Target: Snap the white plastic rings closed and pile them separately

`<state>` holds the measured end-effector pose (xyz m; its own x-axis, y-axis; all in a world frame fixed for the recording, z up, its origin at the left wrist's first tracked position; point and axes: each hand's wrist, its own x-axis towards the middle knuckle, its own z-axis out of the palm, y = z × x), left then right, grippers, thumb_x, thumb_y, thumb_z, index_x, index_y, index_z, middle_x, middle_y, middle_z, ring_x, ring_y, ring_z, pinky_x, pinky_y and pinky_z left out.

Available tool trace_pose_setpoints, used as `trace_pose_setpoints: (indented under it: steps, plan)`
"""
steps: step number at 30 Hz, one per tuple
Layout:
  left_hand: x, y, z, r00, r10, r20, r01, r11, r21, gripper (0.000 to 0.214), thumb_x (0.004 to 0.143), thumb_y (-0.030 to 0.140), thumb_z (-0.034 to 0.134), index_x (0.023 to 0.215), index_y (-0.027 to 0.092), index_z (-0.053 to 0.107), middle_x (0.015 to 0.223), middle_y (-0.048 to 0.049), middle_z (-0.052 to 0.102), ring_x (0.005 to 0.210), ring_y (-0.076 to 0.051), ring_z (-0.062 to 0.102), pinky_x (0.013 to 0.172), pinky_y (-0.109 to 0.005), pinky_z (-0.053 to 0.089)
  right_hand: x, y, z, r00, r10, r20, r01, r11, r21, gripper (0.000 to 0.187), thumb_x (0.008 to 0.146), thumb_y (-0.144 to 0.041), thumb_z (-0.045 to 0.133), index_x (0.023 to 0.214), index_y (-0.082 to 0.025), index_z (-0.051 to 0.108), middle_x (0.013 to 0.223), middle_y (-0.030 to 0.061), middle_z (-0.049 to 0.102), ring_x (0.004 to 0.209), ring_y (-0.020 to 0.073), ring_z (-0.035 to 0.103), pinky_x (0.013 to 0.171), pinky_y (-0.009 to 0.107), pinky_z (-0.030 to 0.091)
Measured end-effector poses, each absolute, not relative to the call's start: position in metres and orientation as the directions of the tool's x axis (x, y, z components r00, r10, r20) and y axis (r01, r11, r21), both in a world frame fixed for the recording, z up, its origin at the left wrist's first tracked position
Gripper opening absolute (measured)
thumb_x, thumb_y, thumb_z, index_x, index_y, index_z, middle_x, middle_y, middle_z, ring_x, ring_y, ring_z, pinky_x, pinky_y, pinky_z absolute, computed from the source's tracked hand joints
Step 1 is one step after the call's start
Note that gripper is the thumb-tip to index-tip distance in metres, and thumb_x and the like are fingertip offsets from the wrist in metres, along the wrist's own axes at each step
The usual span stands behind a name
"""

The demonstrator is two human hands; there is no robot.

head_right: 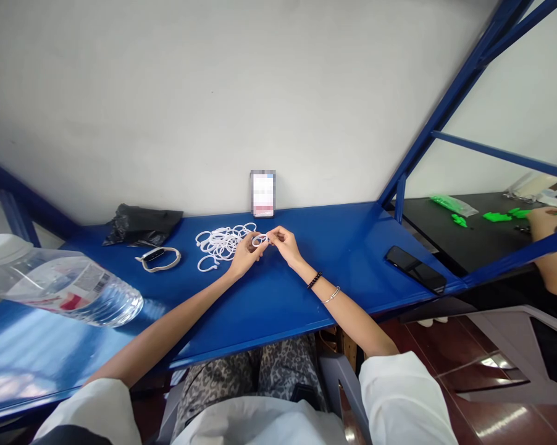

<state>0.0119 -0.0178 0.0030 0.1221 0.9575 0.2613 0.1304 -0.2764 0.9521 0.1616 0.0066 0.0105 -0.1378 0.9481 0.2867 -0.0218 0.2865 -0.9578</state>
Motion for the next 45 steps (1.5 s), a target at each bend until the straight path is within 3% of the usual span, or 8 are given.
trace_pose_setpoints:
  steps: [9, 19, 26, 35, 45]
  plan:
    - [0.014, -0.017, -0.002, 0.08, 0.944, 0.321, 0.202, -0.331, 0.922, 0.043, 0.074, 0.049, 0.07, 0.098, 0.02, 0.05, 0.059, 0.0068, 0.048, 0.048, -0.009, 0.047, 0.047, -0.02, 0.035, 0.161, 0.004, 0.013, -0.174, 0.964, 0.202, -0.098, 0.187, -0.978, 0.028, 0.076, -0.047, 0.069, 0.086, -0.021, 0.068, 0.084, 0.0015, 0.067, 0.071, 0.014, 0.059, 0.066, 0.027, 0.049]
    - [0.013, -0.014, -0.006, 0.037, 0.932, 0.359, 0.261, -0.356, 0.897, 0.041, 0.08, 0.039, 0.067, 0.112, 0.021, 0.05, 0.058, 0.0081, 0.048, 0.046, -0.008, 0.045, 0.048, -0.02, 0.034, 0.161, 0.004, 0.014, -0.185, 0.977, 0.101, -0.159, 0.072, -0.985, 0.031, 0.07, -0.045, 0.074, 0.086, -0.02, 0.068, 0.071, -0.0016, 0.062, 0.065, 0.0122, 0.056, 0.068, 0.027, 0.046]
    - [0.013, -0.014, -0.006, 0.047, 0.936, 0.348, 0.254, -0.348, 0.902, 0.038, 0.081, 0.034, 0.064, 0.114, 0.021, 0.05, 0.058, 0.0072, 0.049, 0.047, -0.009, 0.047, 0.049, -0.02, 0.036, 0.158, 0.007, 0.003, -0.205, 0.971, 0.126, -0.059, 0.116, -0.991, 0.032, 0.072, -0.05, 0.072, 0.075, -0.018, 0.066, 0.072, 0.0001, 0.062, 0.07, 0.014, 0.057, 0.071, 0.028, 0.045]
    - [0.016, -0.018, 0.0, 0.132, 0.906, 0.402, 0.23, -0.422, 0.877, 0.039, 0.084, 0.028, 0.058, 0.12, 0.018, 0.047, 0.057, 0.0072, 0.051, 0.046, -0.008, 0.046, 0.046, -0.019, 0.036, 0.156, 0.008, 0.0, -0.182, 0.973, 0.144, -0.056, 0.136, -0.989, 0.033, 0.073, -0.051, 0.07, 0.077, -0.019, 0.065, 0.074, 0.0004, 0.063, 0.07, 0.0143, 0.056, 0.07, 0.028, 0.046]
    - [0.014, -0.02, -0.003, 0.213, 0.801, 0.56, 0.39, -0.595, 0.703, 0.037, 0.089, 0.021, 0.049, 0.126, 0.02, 0.056, 0.067, 0.0035, 0.058, 0.051, -0.007, 0.048, 0.053, -0.019, 0.042, 0.159, 0.006, 0.011, -0.136, 0.977, 0.166, -0.104, 0.152, -0.983, 0.023, 0.073, -0.041, 0.067, 0.069, -0.019, 0.066, 0.07, 0.0004, 0.063, 0.065, 0.013, 0.053, 0.067, 0.028, 0.045]
